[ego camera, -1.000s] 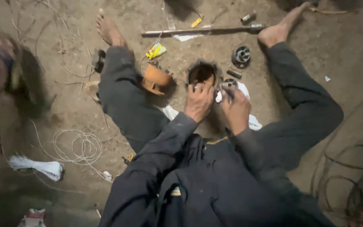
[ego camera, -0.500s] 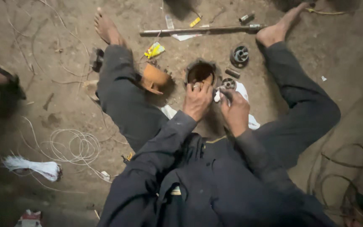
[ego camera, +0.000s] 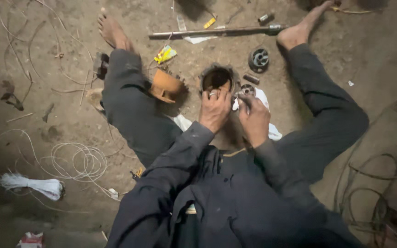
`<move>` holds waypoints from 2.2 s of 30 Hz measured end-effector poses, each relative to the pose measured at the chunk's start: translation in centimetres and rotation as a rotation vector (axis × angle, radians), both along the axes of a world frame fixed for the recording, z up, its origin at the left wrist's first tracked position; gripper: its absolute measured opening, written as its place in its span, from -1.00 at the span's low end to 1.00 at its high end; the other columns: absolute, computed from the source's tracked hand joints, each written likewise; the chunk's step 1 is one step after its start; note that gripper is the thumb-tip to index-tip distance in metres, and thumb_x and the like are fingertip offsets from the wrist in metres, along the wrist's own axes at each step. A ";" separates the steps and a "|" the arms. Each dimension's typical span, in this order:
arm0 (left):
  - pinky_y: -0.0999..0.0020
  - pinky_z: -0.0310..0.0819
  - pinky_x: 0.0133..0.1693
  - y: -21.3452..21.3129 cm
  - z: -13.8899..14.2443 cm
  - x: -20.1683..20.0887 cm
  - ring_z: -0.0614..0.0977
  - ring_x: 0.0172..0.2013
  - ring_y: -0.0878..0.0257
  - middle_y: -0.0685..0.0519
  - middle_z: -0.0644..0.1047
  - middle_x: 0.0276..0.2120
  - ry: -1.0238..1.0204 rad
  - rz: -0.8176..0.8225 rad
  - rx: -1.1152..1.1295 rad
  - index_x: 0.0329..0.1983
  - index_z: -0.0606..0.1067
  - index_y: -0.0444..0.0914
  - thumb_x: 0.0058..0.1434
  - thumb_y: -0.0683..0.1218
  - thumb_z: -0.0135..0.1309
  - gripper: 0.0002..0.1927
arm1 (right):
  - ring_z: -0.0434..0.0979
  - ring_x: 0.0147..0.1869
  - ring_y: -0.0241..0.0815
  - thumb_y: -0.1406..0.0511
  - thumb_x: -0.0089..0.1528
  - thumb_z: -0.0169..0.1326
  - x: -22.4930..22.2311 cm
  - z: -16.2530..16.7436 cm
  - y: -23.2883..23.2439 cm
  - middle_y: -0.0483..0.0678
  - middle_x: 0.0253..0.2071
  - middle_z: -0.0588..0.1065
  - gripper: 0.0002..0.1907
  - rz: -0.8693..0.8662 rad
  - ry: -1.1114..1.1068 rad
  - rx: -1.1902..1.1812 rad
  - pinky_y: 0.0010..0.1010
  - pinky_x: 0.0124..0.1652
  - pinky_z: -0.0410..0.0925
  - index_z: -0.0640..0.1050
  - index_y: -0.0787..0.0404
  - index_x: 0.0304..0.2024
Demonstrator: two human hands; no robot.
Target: The person sits on the floor and uses a small metal tool to scrape and clean the inside of a cylindrical metal part. They repeatedly scrape the inner surface, occasionally pause to inspect, and handle several similar metal parts.
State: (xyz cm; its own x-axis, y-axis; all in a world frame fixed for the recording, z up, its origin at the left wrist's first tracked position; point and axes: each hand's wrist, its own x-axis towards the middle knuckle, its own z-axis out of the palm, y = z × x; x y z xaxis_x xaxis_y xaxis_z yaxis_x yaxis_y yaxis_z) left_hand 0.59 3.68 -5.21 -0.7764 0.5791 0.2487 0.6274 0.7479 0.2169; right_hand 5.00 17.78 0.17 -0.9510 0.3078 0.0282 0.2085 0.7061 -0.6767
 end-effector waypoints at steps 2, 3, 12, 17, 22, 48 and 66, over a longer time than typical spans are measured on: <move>-0.01 0.35 -0.09 0.2 -0.1 -0.4 0.54 -0.16 0.04 -0.05 0.52 -0.13 -0.072 -0.004 -0.010 -0.12 0.52 -0.24 0.21 -0.08 0.06 -0.79 | 0.63 0.00 0.16 0.33 0.30 0.16 0.0 -0.1 0.3 0.13 -0.11 0.62 -0.80 0.009 -0.006 -0.057 -0.16 -0.01 0.44 0.65 0.22 -0.04; -0.01 0.36 -0.07 0.2 -0.1 -0.5 0.54 -0.14 0.03 -0.05 0.52 -0.13 -0.080 -0.010 -0.034 -0.11 0.52 -0.23 0.19 -0.08 0.06 -0.77 | 0.63 0.02 0.16 0.32 0.32 0.15 0.0 -0.2 0.4 0.12 -0.08 0.62 -0.80 0.013 -0.004 -0.088 -0.17 0.01 0.44 0.64 0.22 -0.03; -0.01 0.35 -0.03 0.5 0.3 -1.0 0.52 -0.12 0.03 -0.11 0.53 0.12 -0.041 -0.022 0.032 -0.08 0.52 -0.27 0.16 -0.10 0.05 -0.72 | 0.62 -0.01 0.20 0.33 0.28 0.18 -1.1 -0.4 1.1 0.16 -0.10 0.61 -0.80 0.016 0.010 -0.004 -0.13 -0.03 0.44 0.64 0.25 -0.05; -0.09 0.35 -0.02 0.9 -0.9 -1.3 0.52 -0.11 -0.01 -0.09 0.49 -0.06 -0.051 0.015 -0.049 -0.04 0.56 -0.25 0.19 -0.08 0.06 -0.70 | 0.63 -0.01 0.18 0.37 0.28 0.14 -1.6 -0.3 0.9 0.14 -0.10 0.60 -0.80 0.038 0.036 -0.088 -0.15 -0.02 0.45 0.63 0.25 -0.04; -0.03 0.34 -0.04 0.9 -2.2 -1.3 0.53 -0.10 0.03 -0.06 0.52 -0.04 0.010 0.001 -0.044 -0.09 0.55 -0.24 0.11 -0.07 0.07 -0.69 | 0.64 -0.09 0.14 0.36 0.27 0.14 -2.0 -1.1 1.0 0.12 -0.16 0.60 -0.81 -0.011 -0.021 -0.109 -0.15 -0.09 0.45 0.64 0.23 -0.07; 0.08 0.32 -0.09 -0.4 -2.6 -0.8 0.53 -0.18 0.08 0.00 0.46 -0.24 -0.044 -0.039 -0.019 -0.17 0.50 -0.21 0.11 -0.10 0.08 -0.78 | 0.58 -0.05 0.03 0.38 0.27 0.25 1.2 -3.6 1.4 0.10 -0.10 0.54 -0.75 -0.047 0.040 -0.074 -0.26 -0.09 0.44 0.67 0.20 0.01; 0.08 0.35 -0.09 1.5 -2.4 -2.1 0.55 -0.17 0.09 0.00 0.48 -0.19 -0.017 -0.024 -0.019 -0.15 0.50 -0.22 0.14 -0.10 0.06 -0.78 | 0.54 -0.31 0.16 0.26 0.27 0.29 0.2 -2.3 1.9 0.11 -0.25 0.50 -0.65 0.039 -0.086 0.249 -0.08 -0.31 0.39 0.65 0.00 0.12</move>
State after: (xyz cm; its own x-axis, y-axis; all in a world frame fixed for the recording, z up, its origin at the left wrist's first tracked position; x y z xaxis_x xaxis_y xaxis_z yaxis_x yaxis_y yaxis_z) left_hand -1.52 5.17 -7.60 -0.7664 0.6020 0.2243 0.6414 0.7367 0.2141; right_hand 5.20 19.71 -2.15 -0.9641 0.2649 0.0172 0.2272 0.8570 -0.4625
